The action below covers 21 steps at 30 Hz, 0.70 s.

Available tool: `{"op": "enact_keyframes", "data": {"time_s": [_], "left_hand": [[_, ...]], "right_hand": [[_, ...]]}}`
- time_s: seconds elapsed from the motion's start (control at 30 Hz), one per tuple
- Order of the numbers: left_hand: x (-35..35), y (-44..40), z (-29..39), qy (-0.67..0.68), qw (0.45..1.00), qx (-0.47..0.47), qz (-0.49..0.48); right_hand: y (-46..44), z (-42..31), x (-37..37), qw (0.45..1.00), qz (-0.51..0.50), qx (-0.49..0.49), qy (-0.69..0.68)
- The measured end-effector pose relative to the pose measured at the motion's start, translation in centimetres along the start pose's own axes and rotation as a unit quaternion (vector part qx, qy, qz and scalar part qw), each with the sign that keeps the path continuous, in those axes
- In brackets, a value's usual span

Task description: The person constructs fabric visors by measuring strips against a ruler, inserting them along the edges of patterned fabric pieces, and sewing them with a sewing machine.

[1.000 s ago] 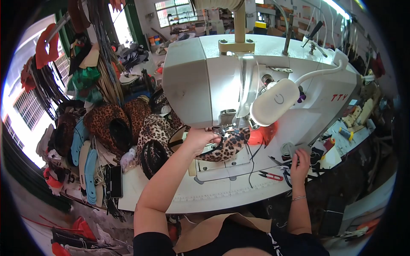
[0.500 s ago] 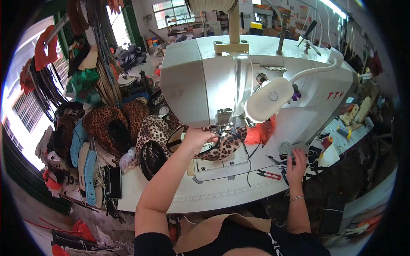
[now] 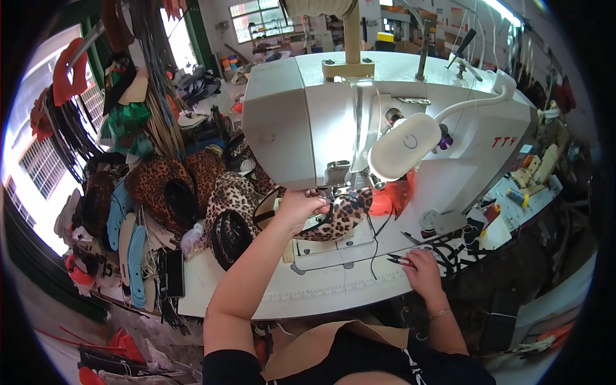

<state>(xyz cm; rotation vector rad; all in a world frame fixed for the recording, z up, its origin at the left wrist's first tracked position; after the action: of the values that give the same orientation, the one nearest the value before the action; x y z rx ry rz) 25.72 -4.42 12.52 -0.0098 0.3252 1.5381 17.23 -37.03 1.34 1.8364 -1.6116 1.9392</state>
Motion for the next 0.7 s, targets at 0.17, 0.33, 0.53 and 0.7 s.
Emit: {"op": "enact_keyframes", "data": {"time_s": [0.17, 0.33, 0.53, 0.7], "left_hand": [[0.6, -0.9, -0.8, -0.022, 0.999, 0.031, -0.002], [2.8, 1.9, -1.9, -0.018, 0.996, -0.030, 0.084], [3.1, 10.8, -7.9, -0.341, 0.792, -0.460, 0.209], [1.1, 13.0, -8.2, -0.478, 0.673, -0.551, 0.120]], "right_hand": [[0.6, 0.4, -1.4, 0.999, -0.003, 0.028, 0.035], [0.9, 1.9, -2.1, 0.990, 0.057, -0.123, -0.027], [-4.6, -2.7, 1.9, 0.973, 0.131, -0.096, -0.161], [-8.7, -9.4, 1.0, 0.960, 0.001, -0.030, -0.277]]}}
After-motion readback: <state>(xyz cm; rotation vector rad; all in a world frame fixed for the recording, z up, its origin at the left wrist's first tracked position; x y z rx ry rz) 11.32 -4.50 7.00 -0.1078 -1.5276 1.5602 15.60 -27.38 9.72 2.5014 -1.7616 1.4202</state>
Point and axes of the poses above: each hand's wrist, its own y-axis away from the middle knuckle, its own x-axis out of the back of the hand, z = x × y, the point moved 4 cm from there along -y, towards the middle knuckle, and after that the axes turned 14 degrees about x, right-handed, at the moved point
